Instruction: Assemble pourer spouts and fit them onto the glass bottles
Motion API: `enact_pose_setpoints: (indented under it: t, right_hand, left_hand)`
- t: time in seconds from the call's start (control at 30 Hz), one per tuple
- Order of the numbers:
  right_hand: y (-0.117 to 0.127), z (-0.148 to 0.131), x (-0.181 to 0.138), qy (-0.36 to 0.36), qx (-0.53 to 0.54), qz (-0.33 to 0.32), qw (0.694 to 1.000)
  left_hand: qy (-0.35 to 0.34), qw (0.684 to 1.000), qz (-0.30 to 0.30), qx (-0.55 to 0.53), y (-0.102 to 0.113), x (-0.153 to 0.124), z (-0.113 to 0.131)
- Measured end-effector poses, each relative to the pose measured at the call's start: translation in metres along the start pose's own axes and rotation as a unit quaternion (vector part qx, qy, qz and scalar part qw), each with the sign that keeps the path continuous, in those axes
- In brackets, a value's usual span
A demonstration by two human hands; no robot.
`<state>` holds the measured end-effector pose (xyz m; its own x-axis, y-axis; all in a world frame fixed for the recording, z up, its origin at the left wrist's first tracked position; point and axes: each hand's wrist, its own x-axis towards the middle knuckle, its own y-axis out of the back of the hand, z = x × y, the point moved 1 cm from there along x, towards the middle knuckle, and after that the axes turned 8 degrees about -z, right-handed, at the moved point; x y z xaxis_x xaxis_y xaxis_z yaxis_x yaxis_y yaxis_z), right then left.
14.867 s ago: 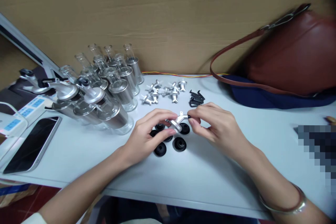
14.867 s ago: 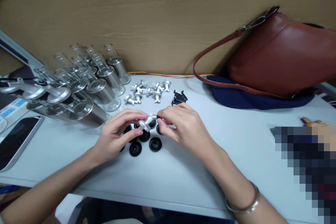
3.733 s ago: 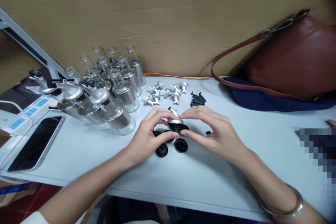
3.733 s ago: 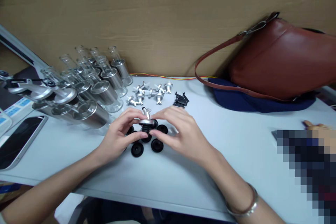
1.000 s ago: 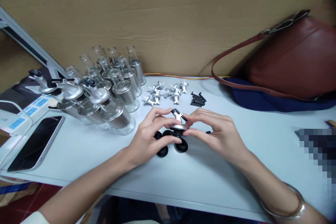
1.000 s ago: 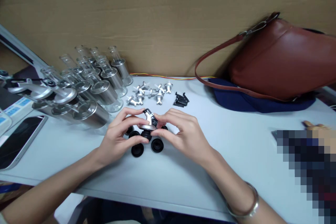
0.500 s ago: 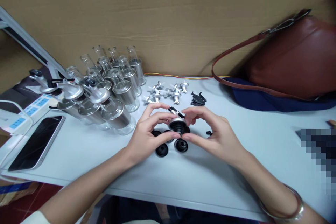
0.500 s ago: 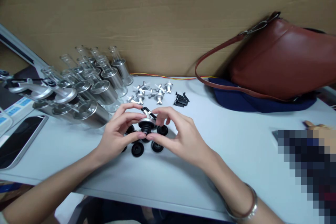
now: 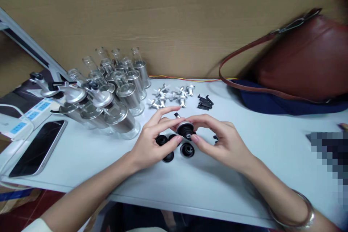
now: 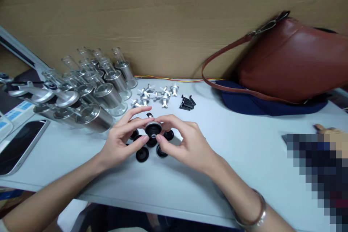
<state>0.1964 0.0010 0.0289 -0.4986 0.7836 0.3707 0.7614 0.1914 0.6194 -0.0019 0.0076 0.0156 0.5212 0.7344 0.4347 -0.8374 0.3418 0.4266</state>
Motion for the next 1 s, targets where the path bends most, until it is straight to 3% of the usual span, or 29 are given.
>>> enact_pose_setpoints:
  t: [0.33,1.0]
  right_hand:
    - [-0.0018,-0.0028,0.0016,-0.013,0.059,-0.018,0.998]
    - [-0.0035,-0.0052,0.0022,-0.005,0.025,-0.040,0.999]
  left_hand:
    - [-0.013,1.000,-0.019,0.012,-0.0014,0.0002,0.0022]
    - [-0.019,0.998,-0.013,0.055,-0.0050,0.0025,0.0077]
